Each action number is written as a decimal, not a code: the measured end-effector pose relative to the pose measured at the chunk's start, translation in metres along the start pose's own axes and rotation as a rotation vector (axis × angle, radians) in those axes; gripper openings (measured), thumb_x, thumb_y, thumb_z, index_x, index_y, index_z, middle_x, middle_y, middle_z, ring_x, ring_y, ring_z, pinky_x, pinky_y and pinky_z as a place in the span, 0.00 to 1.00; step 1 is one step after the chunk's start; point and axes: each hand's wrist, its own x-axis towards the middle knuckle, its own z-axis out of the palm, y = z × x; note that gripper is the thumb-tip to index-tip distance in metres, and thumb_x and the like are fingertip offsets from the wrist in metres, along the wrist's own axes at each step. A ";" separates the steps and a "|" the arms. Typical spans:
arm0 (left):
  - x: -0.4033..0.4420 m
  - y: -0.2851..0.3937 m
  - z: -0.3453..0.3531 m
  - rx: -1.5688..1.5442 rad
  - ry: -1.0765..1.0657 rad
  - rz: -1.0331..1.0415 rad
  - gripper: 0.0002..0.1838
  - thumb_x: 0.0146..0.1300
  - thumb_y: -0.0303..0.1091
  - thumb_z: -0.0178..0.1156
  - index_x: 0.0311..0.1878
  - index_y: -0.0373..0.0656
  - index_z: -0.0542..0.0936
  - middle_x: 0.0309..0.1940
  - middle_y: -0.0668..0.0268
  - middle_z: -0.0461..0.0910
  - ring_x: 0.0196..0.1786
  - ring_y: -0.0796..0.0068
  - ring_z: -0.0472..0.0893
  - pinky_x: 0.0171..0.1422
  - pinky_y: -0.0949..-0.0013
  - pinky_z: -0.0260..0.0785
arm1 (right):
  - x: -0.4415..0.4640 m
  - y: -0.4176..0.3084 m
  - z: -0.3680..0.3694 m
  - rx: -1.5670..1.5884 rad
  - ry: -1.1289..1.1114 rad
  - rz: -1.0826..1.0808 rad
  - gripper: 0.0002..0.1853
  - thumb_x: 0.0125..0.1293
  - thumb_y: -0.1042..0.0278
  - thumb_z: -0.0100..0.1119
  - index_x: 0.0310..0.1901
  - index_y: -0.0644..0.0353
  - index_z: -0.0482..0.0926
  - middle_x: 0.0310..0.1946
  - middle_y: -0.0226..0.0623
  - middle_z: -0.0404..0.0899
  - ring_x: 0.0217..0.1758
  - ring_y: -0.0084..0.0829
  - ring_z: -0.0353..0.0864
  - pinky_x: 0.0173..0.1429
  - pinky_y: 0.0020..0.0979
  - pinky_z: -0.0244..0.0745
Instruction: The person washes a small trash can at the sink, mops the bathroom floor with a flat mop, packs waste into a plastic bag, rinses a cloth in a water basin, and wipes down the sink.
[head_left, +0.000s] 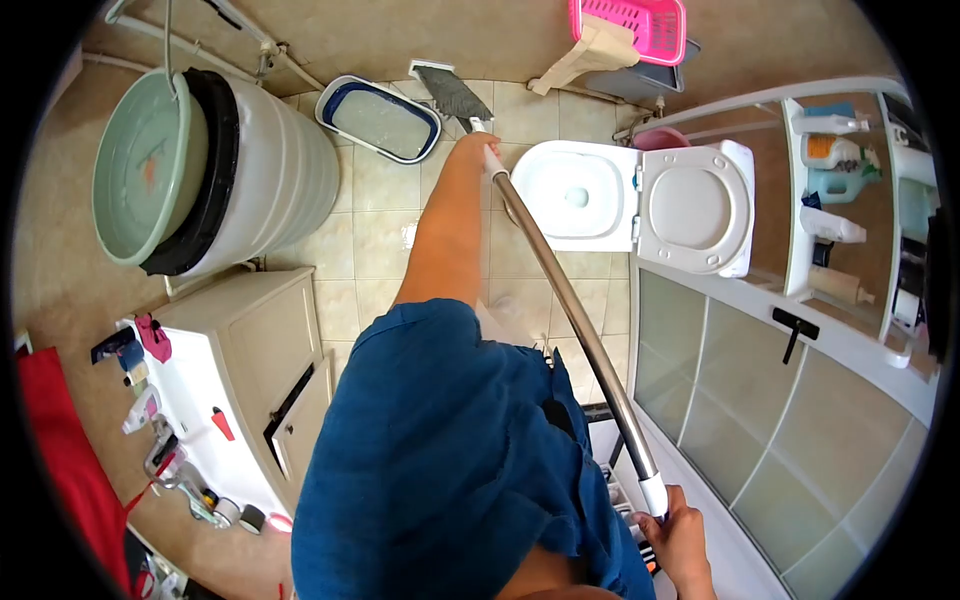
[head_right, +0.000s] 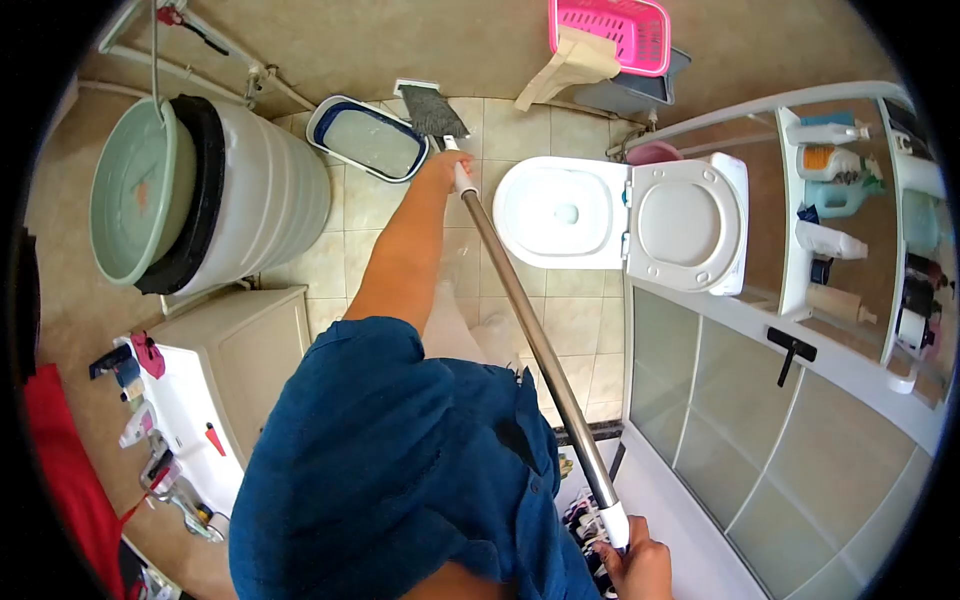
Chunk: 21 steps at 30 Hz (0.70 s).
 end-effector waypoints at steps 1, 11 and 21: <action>-0.009 -0.006 -0.003 0.011 0.018 -0.007 0.10 0.57 0.29 0.65 0.35 0.41 0.73 0.23 0.62 0.73 0.22 0.67 0.74 0.28 0.62 0.74 | 0.006 -0.009 -0.004 0.016 -0.056 0.087 0.20 0.54 0.69 0.73 0.45 0.65 0.73 0.21 0.52 0.77 0.26 0.49 0.81 0.30 0.39 0.73; -0.069 -0.029 0.064 -0.151 -0.053 -0.104 0.16 0.63 0.28 0.58 0.49 0.31 0.66 0.36 0.47 0.73 0.35 0.51 0.79 0.41 0.49 0.82 | 0.058 0.019 -0.022 -0.353 0.157 -0.136 0.26 0.55 0.66 0.71 0.53 0.60 0.71 0.22 0.48 0.80 0.25 0.49 0.82 0.32 0.43 0.77; -0.088 -0.062 0.144 -0.069 -0.033 -0.057 0.25 0.60 0.16 0.56 0.57 0.36 0.57 0.44 0.50 0.73 0.37 0.56 0.80 0.39 0.53 0.82 | 0.100 -0.030 -0.104 -0.999 0.354 -0.020 0.30 0.60 0.70 0.62 0.65 0.58 0.65 0.37 0.42 0.80 0.34 0.42 0.82 0.37 0.43 0.77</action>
